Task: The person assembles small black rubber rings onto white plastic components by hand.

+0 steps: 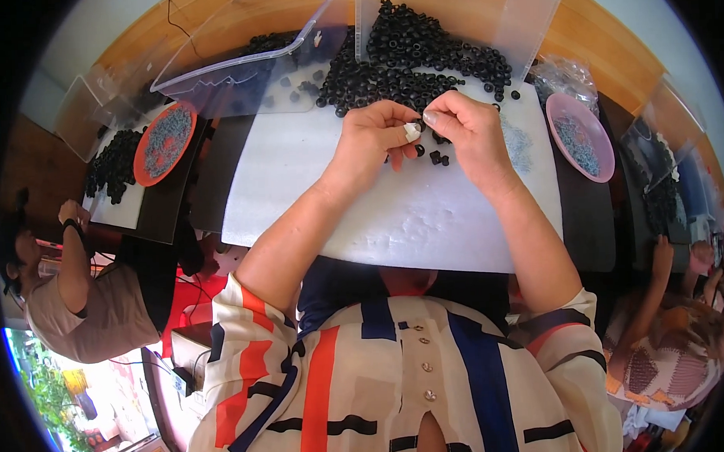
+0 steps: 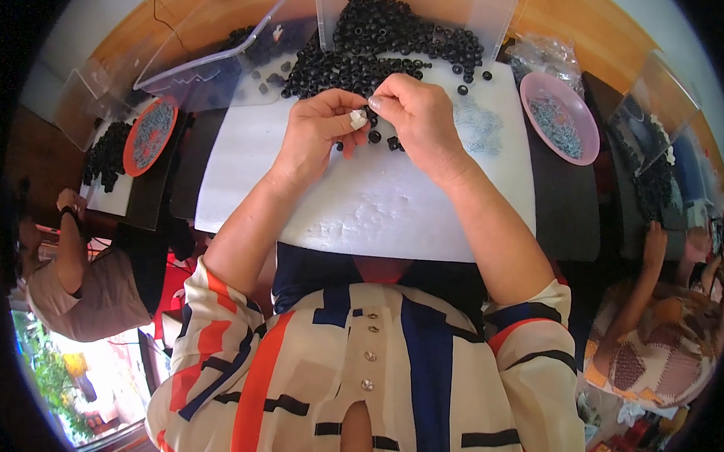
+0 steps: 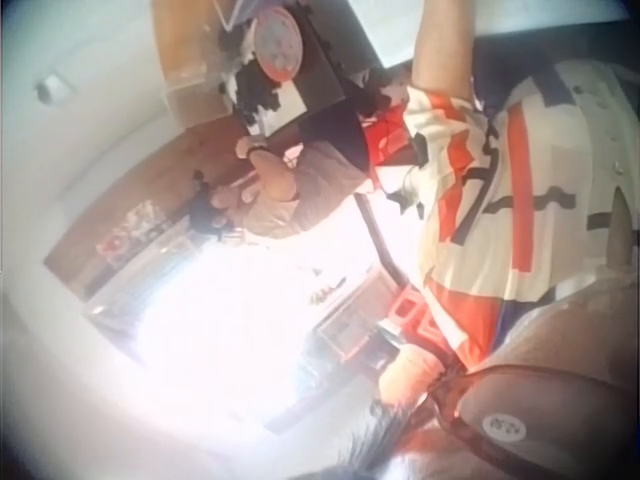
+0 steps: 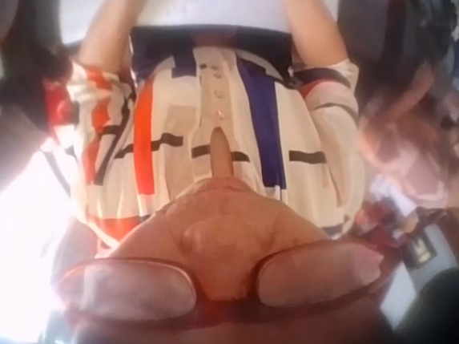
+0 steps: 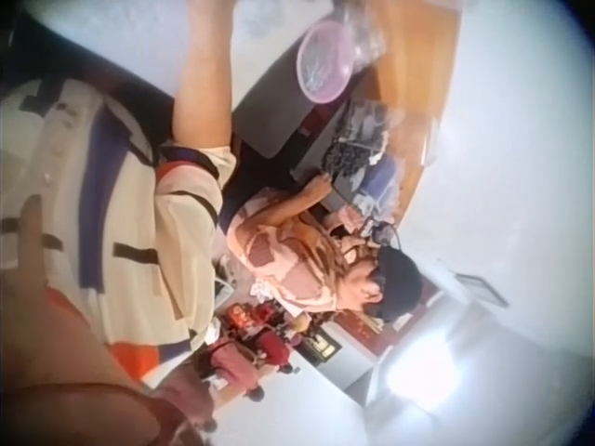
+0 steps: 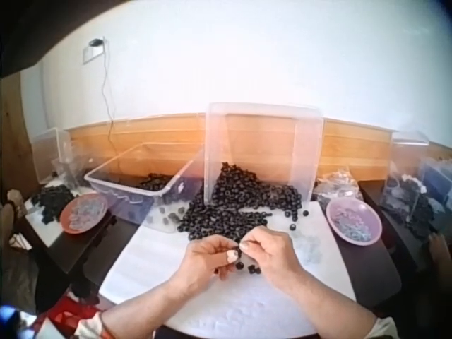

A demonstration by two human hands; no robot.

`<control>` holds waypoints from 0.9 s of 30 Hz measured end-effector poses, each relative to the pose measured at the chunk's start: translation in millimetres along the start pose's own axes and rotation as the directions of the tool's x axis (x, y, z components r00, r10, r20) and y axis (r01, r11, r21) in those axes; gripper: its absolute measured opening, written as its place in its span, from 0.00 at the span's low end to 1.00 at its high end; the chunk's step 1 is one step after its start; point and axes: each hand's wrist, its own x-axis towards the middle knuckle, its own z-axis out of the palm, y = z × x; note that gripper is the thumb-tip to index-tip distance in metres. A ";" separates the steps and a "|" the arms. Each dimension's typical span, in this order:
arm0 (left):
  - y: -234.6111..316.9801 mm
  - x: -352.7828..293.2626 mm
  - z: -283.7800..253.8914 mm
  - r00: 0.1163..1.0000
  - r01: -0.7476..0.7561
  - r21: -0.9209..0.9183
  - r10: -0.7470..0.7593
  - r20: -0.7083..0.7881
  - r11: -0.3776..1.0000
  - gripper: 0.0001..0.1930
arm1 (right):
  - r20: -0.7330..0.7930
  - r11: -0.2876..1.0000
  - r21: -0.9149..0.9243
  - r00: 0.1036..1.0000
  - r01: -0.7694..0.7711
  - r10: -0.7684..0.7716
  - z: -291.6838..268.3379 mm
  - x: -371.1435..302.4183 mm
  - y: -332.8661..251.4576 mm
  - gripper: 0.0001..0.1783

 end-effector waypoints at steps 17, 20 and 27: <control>-2.1 -3.0 2.3 1.000 0.020 -0.194 -0.016 0.020 0.981 0.07 | 0.033 0.964 -0.139 0.974 0.226 -0.223 -0.9 -3.0 3.7 0.05; -0.4 -4.4 3.0 0.999 0.011 -0.217 -0.003 0.036 0.976 0.07 | 0.041 0.937 -0.193 0.956 0.292 -0.290 -2.5 -2.3 0.9 0.04; -2.6 -2.6 0.4 1.000 0.014 -0.190 -0.012 0.012 0.982 0.07 | 0.102 0.843 -0.300 0.893 0.447 -0.438 -5.5 -2.9 -2.9 0.03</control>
